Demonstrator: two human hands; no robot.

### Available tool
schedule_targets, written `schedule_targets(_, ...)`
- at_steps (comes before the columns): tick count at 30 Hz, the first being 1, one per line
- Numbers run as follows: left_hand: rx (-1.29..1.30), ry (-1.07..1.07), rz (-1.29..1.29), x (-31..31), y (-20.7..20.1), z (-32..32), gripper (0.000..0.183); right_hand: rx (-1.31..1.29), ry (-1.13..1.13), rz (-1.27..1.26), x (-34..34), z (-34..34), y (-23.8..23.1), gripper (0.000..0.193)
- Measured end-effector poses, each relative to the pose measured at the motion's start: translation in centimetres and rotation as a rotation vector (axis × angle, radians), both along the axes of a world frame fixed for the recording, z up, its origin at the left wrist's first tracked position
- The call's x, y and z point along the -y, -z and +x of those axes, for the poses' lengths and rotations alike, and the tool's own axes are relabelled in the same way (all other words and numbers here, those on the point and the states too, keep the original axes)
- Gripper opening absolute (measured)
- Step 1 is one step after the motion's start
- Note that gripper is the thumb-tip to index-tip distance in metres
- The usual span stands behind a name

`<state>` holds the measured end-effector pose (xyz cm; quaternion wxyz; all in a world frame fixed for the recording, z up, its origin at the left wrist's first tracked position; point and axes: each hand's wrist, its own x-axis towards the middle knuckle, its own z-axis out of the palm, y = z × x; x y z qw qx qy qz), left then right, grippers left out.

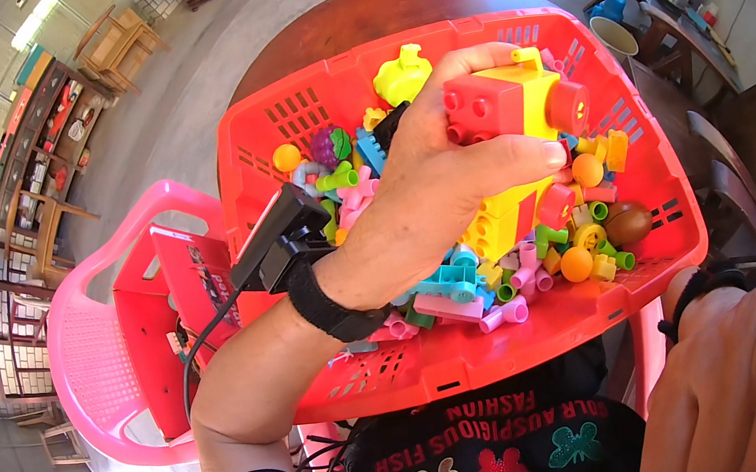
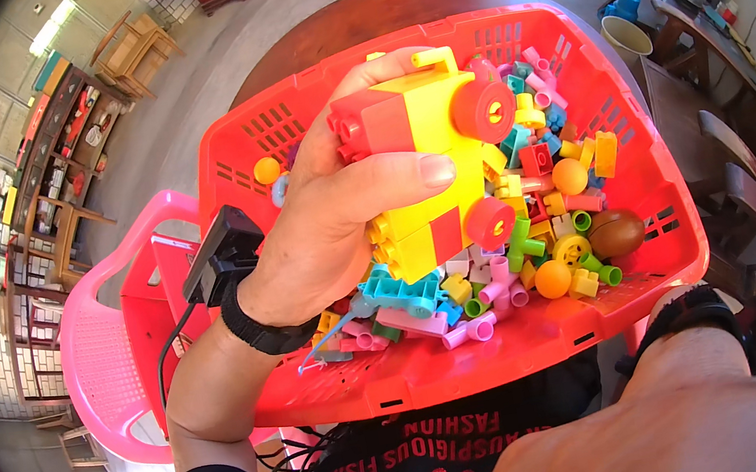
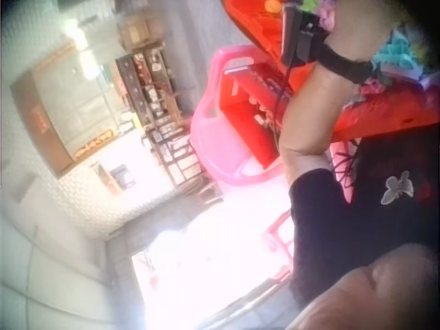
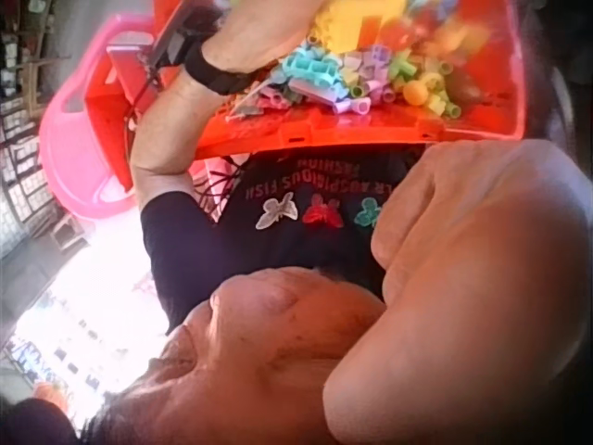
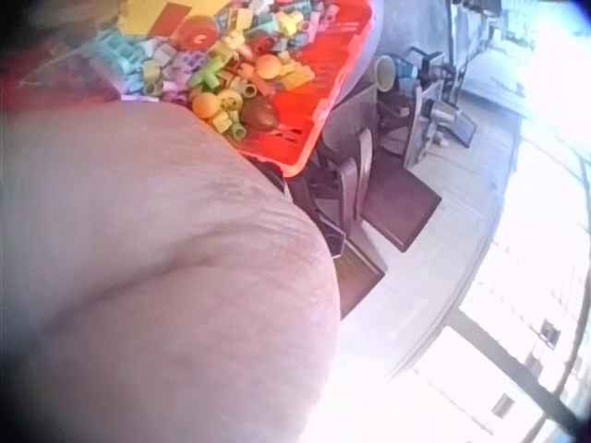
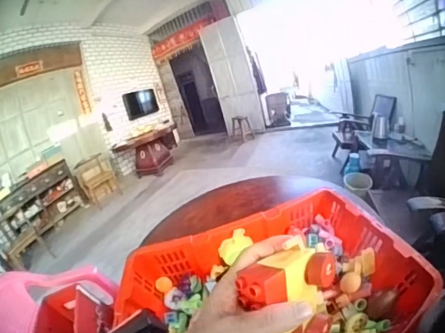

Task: The user is assembling multi-colored interlocking plastic blocks from a basket.

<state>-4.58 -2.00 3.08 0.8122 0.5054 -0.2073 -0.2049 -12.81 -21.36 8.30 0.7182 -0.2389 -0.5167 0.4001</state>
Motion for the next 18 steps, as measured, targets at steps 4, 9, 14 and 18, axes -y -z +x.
schedule_targets(4,0.043,-0.021,-0.013,0.5,0.2,0.1,0.055,0.017,-0.007,-0.015,-0.1,-0.2,0.2,0.035)
schedule_targets(9,0.001,0.003,-0.019,0.5,0.4,-0.3,0.056,0.005,-0.036,-0.037,-0.2,-0.6,0.4,0.033)
schedule_targets(14,0.006,0.009,-0.022,0.4,0.4,-0.1,0.056,0.014,-0.072,-0.057,-0.3,-0.4,0.4,0.032)
schedule_targets(18,-0.014,0.014,-0.046,0.5,0.2,-0.3,0.056,0.041,-0.113,-0.072,-0.1,-0.3,0.5,0.032)
